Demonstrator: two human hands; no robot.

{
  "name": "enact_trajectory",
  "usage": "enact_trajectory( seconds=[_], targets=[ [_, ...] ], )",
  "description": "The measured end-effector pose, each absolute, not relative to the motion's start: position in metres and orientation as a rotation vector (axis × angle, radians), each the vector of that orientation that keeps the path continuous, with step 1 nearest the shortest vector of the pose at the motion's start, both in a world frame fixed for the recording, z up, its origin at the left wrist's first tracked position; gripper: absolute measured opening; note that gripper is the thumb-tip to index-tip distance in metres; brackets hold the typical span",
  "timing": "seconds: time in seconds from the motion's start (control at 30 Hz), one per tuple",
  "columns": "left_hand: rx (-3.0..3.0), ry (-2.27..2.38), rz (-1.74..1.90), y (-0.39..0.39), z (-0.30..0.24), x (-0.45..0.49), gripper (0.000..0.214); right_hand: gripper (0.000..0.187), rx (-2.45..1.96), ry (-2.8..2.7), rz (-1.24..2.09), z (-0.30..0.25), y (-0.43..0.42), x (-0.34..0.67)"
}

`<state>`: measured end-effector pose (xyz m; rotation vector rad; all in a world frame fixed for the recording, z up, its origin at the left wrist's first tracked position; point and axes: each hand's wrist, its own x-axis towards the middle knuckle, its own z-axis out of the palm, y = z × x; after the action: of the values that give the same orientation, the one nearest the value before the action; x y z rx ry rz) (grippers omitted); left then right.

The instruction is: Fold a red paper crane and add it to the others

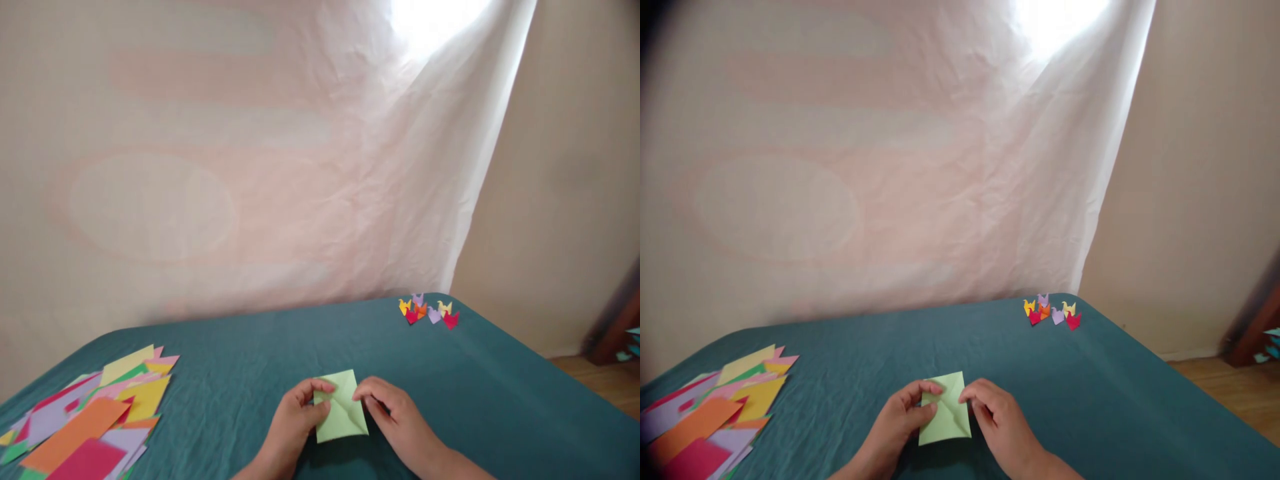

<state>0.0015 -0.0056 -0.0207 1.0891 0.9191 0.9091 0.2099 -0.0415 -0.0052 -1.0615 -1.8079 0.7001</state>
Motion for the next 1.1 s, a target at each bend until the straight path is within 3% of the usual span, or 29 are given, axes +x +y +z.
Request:
enact_trajectory(
  seconds=[0.1, 0.33, 0.57, 0.77, 1.1],
  targets=[
    [1.011, 0.884, 0.908, -0.013, -0.01, -0.002, 0.036, 0.024, -0.952, -1.869, 0.74, -0.009, -0.039, 0.208],
    [1.007, 0.715, 0.91, -0.035, 0.02, 0.001, 0.039, 0.011, -0.976, -1.754, 0.834, -0.009, -0.035, 0.208],
    [1.223, 0.558, 0.958, -0.031, 0.018, 0.0, 0.057, 0.021, -0.955, -1.654, 1.005, -0.001, -0.035, 0.21],
    [1.349, 0.837, 1.112, -0.031, 0.006, 0.005, 0.026, 0.021, -0.957, -1.617, 1.078, -0.002, -0.039, 0.206],
    [1.276, 0.888, 1.163, -0.037, 0.012, 0.013, 0.025, 0.027, -0.936, -1.53, 1.137, -0.007, -0.041, 0.202]
  ],
)
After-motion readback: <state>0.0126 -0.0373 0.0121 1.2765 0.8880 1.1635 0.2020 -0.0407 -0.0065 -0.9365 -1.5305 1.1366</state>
